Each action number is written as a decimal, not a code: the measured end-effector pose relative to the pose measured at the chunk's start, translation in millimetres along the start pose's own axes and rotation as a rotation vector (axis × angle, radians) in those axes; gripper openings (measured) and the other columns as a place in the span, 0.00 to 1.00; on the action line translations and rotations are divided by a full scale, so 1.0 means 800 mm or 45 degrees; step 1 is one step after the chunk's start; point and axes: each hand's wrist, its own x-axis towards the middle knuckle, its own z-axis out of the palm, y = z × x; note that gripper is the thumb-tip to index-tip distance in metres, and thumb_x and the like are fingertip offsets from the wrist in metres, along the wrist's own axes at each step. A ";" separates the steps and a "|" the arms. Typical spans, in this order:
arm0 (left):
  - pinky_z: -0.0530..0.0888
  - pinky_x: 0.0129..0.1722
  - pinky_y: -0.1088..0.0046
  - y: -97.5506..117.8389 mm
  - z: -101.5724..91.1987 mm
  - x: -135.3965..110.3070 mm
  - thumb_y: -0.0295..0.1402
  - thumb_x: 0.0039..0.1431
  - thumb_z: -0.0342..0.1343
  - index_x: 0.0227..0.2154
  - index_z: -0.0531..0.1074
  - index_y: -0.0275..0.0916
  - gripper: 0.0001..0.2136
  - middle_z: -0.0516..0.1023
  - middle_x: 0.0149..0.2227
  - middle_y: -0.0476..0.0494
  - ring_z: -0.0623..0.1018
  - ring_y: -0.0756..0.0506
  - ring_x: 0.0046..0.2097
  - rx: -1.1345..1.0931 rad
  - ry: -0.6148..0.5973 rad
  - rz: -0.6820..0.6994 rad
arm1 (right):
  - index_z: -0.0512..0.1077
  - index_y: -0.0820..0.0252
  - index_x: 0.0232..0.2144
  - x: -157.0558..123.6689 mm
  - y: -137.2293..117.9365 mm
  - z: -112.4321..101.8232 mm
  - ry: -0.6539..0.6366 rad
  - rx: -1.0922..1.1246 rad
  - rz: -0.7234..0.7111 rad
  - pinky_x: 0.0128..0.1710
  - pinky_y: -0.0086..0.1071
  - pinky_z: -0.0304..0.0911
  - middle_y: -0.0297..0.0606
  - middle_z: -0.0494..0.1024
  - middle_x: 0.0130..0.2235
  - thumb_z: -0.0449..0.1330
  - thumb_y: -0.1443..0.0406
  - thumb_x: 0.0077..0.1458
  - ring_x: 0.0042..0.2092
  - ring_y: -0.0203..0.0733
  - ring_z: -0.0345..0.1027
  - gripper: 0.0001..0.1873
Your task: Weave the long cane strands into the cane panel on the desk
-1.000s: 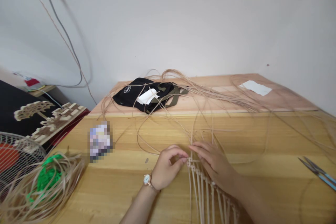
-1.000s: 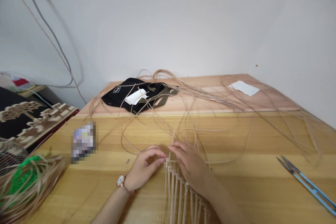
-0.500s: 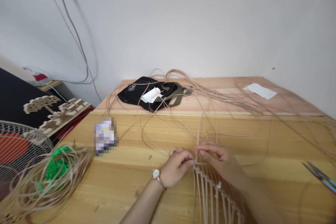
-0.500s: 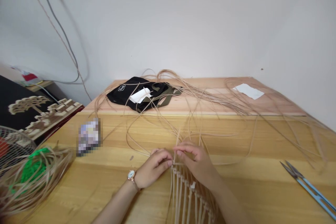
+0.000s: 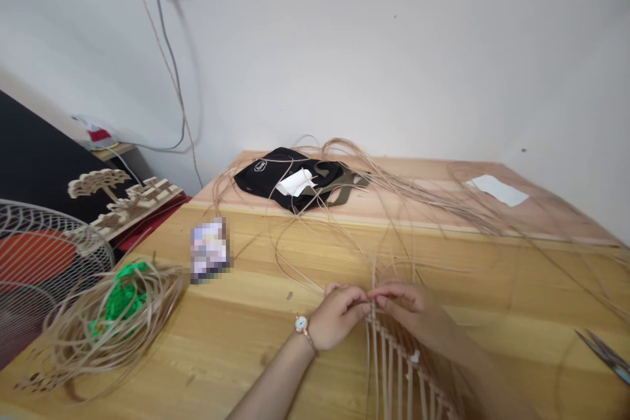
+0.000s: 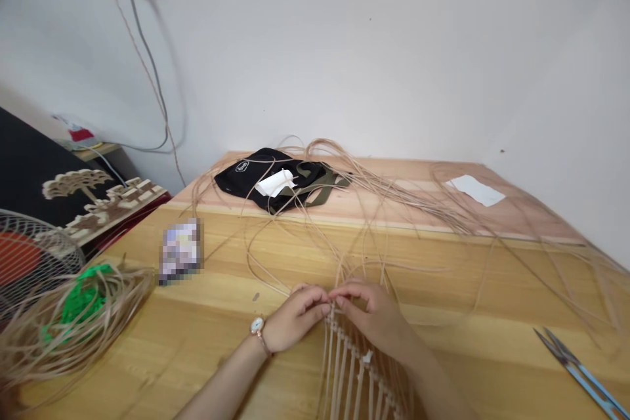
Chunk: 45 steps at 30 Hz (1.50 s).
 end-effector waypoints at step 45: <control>0.61 0.36 0.77 -0.009 0.005 0.006 0.33 0.53 0.47 0.26 0.71 0.35 0.09 0.70 0.23 0.52 0.65 0.53 0.28 -0.105 0.035 0.016 | 0.69 0.58 0.26 -0.012 -0.030 0.012 0.060 -0.571 -0.338 0.31 0.31 0.60 0.35 0.73 0.28 0.52 0.62 0.54 0.32 0.38 0.65 0.09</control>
